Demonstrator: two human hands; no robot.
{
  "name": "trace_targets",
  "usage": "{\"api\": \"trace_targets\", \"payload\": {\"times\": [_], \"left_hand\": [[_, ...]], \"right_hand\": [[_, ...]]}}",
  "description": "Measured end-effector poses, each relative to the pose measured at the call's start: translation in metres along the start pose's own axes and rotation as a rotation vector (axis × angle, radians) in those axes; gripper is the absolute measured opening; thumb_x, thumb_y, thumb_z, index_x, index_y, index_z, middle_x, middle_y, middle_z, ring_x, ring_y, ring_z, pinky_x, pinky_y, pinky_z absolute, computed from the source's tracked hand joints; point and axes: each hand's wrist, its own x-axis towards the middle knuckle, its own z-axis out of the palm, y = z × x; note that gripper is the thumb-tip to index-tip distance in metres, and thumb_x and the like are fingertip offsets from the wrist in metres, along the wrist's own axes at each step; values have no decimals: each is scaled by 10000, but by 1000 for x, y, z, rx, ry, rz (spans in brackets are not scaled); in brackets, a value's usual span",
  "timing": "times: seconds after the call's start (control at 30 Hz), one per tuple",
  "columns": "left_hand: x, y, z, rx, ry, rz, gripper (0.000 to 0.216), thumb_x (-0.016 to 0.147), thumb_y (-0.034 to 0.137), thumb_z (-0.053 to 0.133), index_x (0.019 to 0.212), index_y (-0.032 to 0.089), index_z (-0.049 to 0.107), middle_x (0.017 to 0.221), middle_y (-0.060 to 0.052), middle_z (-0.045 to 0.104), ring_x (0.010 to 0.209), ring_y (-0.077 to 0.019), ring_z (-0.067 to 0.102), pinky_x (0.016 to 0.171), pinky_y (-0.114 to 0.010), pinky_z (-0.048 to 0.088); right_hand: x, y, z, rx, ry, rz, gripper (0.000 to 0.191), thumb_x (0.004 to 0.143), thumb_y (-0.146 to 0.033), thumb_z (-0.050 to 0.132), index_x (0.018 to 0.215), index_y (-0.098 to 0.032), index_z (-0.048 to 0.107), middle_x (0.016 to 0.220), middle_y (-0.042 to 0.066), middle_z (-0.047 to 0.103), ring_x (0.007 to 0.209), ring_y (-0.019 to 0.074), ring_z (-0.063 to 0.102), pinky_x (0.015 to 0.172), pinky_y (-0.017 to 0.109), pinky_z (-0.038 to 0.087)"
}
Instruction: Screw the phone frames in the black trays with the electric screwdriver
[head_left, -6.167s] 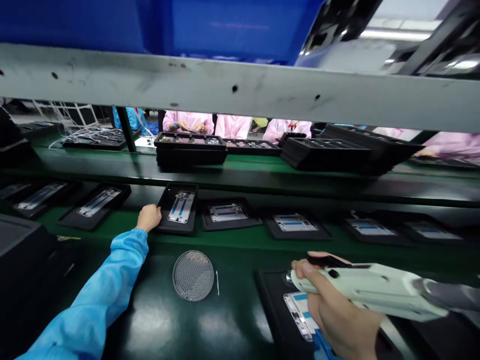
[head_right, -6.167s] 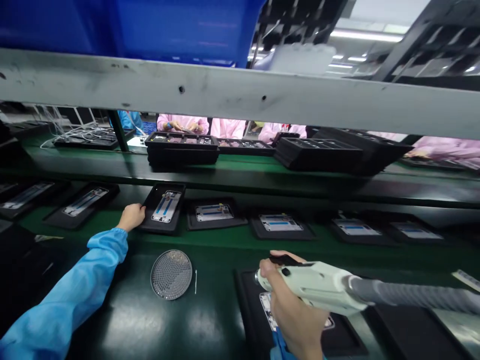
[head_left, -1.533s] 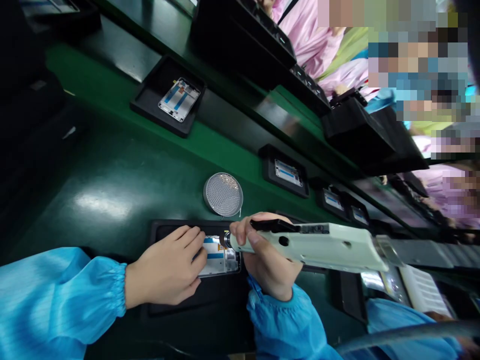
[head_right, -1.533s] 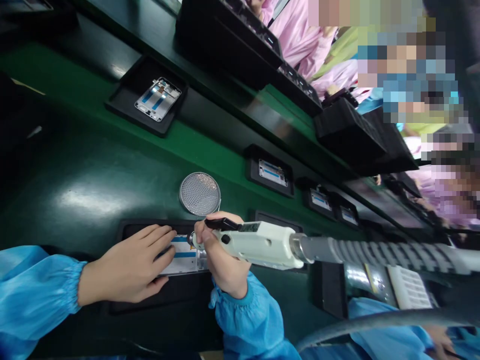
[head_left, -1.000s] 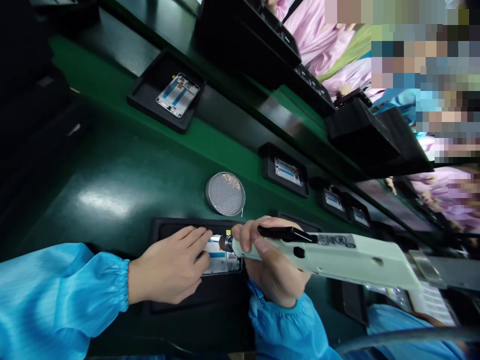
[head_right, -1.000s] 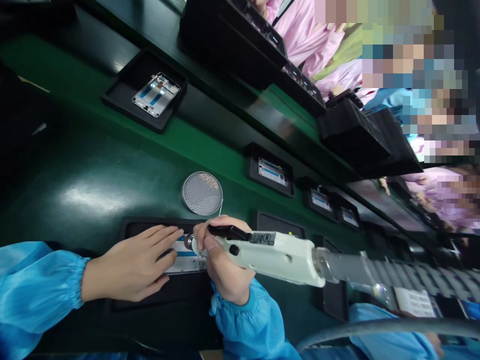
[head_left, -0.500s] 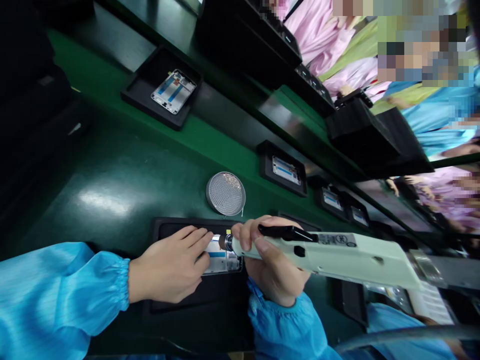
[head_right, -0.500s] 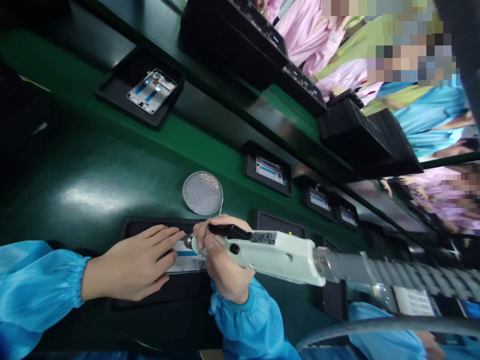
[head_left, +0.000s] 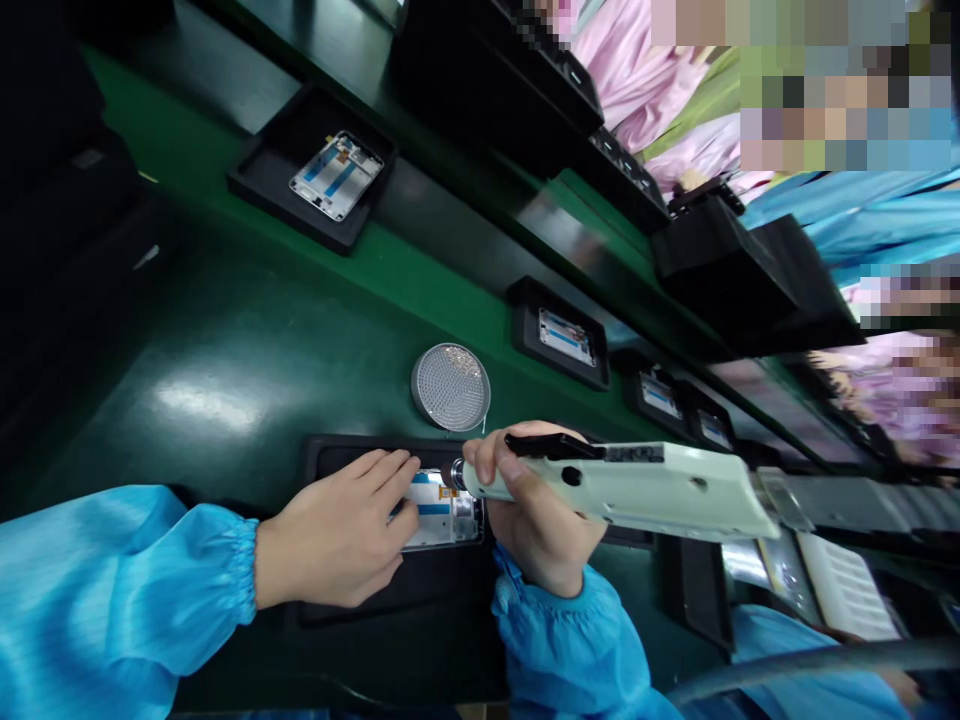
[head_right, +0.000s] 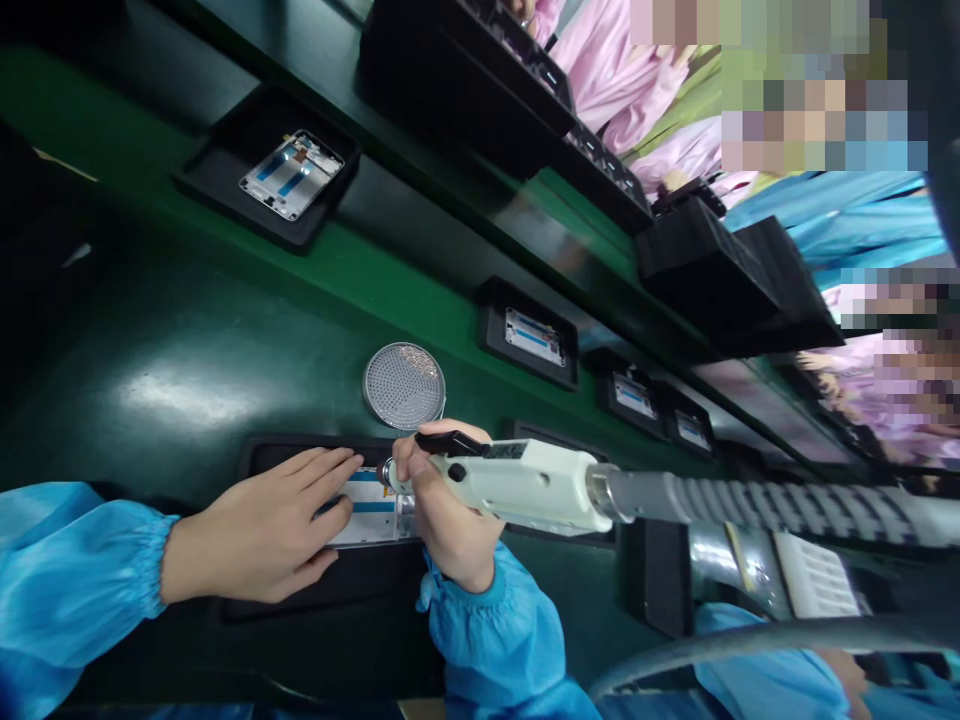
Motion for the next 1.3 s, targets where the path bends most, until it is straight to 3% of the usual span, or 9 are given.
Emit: {"api": "trace_targets", "payload": {"times": [1.0, 1.3], "left_hand": [[2, 3, -1, 0, -14, -3, 392, 887, 384, 593, 1093, 56, 656, 1293, -289, 621, 1229, -410, 600, 1027, -515, 485], [0, -1, -1, -12, -31, -22, 365, 899, 411, 630, 1053, 81, 648, 1267, -260, 640, 1233, -404, 597, 1001, -540, 520]], "right_hand": [[-5, 8, -2, -56, -23, -44, 155, 826, -140, 663, 945, -238, 649, 707, -36, 598, 584, 121, 564, 597, 314, 497], [-8, 13, -5, -73, 0, 32, 141, 836, -192, 681, 960, -237, 632, 717, -31, 610, 617, 140, 581, 651, 343, 487]]}}
